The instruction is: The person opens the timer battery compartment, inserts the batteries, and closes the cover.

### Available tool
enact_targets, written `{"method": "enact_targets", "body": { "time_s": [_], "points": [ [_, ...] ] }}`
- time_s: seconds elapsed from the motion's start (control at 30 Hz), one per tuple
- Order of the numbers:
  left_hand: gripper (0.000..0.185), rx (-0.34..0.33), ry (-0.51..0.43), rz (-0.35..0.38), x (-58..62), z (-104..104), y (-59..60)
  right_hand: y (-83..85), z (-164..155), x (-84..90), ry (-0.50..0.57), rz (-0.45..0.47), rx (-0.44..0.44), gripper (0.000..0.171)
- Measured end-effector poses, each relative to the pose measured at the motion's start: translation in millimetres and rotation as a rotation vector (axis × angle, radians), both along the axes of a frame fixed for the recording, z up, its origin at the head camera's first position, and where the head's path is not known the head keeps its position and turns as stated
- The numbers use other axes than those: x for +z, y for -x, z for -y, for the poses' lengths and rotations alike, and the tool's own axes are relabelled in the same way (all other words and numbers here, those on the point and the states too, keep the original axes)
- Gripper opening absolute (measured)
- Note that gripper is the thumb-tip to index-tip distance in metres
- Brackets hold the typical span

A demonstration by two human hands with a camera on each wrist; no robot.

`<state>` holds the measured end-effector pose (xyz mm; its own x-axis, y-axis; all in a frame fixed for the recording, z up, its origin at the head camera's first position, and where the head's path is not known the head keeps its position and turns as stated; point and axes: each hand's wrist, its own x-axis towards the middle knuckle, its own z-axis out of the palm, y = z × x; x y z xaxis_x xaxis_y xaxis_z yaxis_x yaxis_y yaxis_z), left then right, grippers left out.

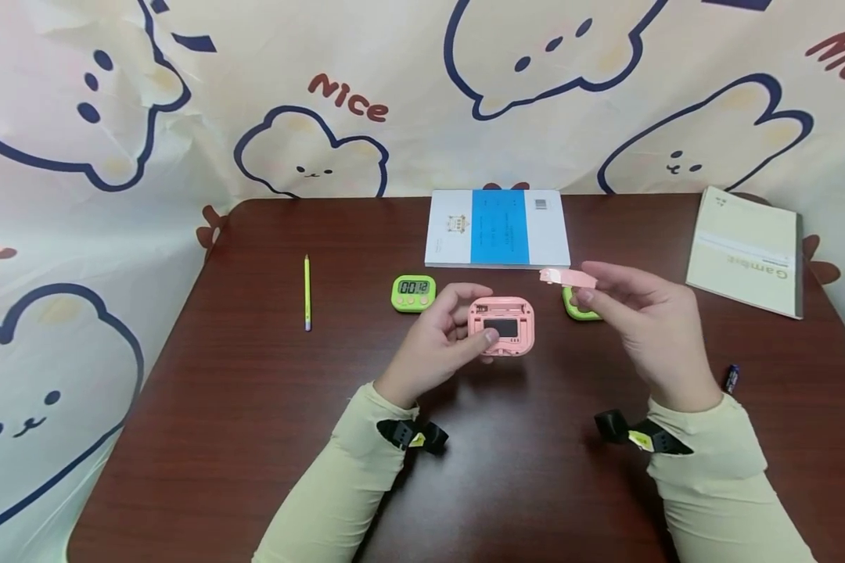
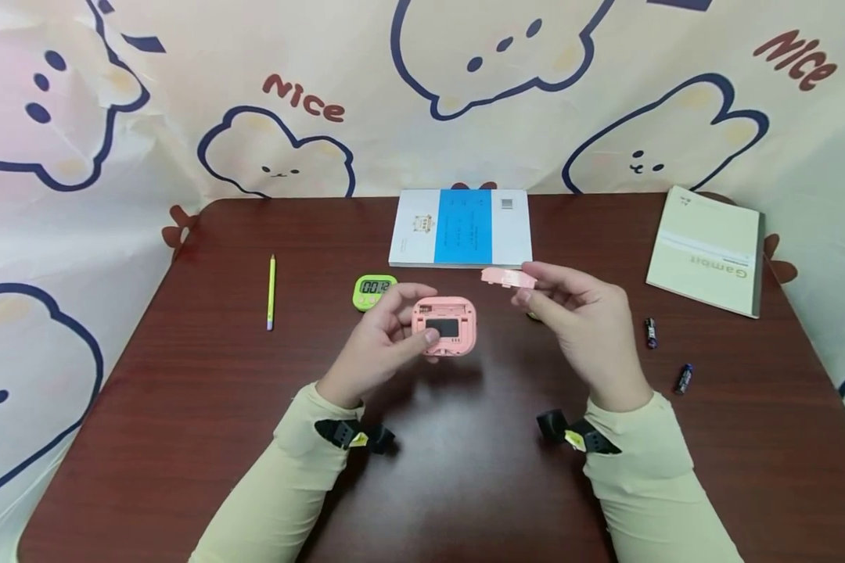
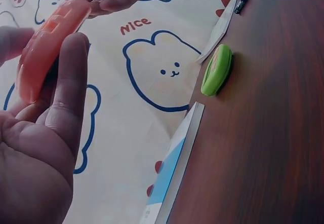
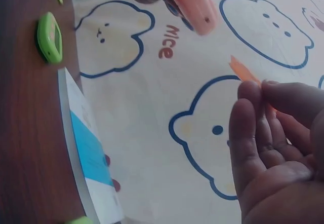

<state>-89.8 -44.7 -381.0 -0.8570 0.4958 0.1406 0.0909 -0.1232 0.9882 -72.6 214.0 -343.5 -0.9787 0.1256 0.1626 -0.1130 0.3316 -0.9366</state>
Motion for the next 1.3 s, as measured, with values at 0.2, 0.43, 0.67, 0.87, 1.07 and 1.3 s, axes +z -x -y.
{"method": "enact_targets", "body": {
  "time_s": [0.2, 0.43, 0.67, 0.87, 1.07, 1.3],
  "points": [
    [0.055, -0.027, 0.029, 0.041, 0.7, 1, -0.9, 2.1, -10, -4.1, -0.049, 0.035, -0.018, 0.038],
    [0.056, -0.036, 0.038, 0.028, 1.1, 2, -0.6, -0.4, -24, -24.7, -0.252, 0.051, 0.028, 0.034],
    [0.058, -0.038, 0.071, 0.021, 1.4, 4, -0.5, 6.4, -38, -47.8, -0.410, 0.039, 0.173, 0.024],
    [0.058, -0.047, 0.075, 0.008, 2.6, 5, 0.2, 11.6, -42, -72.5, -0.471, 0.128, 0.272, 0.024],
    [0.056, -0.053, 0.077, 0.000, 4.2, 5, 0.2, 13.6, -44, -84.3, -0.541, 0.198, 0.329, 0.021],
    [0.056, -0.045, 0.091, -0.014, 5.3, 4, -0.6, 11.3, -45, -80.5, -0.625, 0.211, 0.343, 0.020]
  ]
}}
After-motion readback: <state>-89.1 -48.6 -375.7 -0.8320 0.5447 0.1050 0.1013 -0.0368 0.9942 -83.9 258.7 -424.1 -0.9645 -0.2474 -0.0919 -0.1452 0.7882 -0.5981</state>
